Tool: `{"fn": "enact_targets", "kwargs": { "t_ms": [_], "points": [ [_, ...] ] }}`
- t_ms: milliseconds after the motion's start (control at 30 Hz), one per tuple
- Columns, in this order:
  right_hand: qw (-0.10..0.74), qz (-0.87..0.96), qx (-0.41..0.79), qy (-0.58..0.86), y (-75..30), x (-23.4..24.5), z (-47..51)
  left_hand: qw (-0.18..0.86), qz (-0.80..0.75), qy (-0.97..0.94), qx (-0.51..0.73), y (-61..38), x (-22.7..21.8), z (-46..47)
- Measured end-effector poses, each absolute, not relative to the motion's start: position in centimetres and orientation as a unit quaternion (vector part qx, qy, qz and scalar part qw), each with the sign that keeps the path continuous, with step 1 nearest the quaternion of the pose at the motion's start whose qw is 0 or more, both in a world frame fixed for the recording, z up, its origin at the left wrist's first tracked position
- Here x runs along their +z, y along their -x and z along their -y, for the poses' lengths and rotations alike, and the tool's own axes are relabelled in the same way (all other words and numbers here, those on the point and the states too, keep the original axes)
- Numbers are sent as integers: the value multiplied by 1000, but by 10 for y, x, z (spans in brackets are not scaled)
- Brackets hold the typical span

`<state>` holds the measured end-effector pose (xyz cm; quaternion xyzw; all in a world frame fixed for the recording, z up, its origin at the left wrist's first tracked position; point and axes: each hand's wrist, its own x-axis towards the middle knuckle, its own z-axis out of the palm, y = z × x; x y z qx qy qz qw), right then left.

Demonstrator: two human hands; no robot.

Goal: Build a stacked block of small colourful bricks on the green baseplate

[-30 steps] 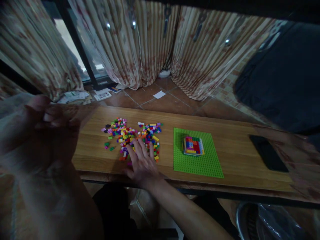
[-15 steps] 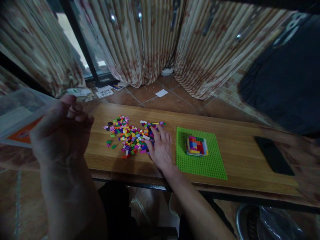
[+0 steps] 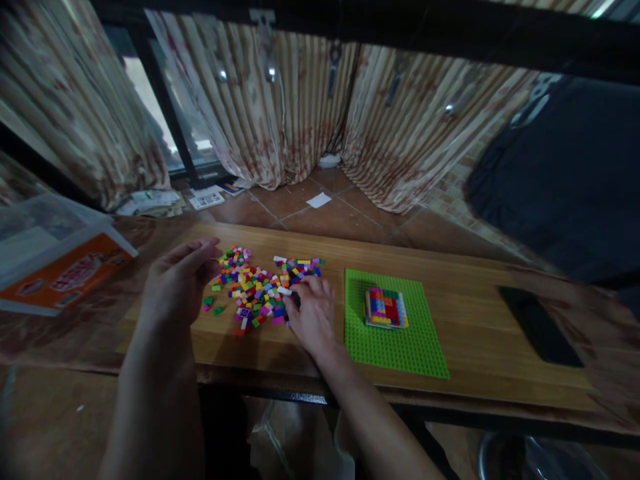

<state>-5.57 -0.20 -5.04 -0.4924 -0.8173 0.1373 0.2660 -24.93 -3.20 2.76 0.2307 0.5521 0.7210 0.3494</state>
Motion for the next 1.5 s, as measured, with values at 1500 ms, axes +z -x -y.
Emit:
{"fn": "enact_targets", "kwargs": {
  "t_ms": [1500],
  "points": [
    [460, 646, 263, 550, -115, -29, -47, 383, -516, -661, 387, 94, -47, -10]
  ]
}}
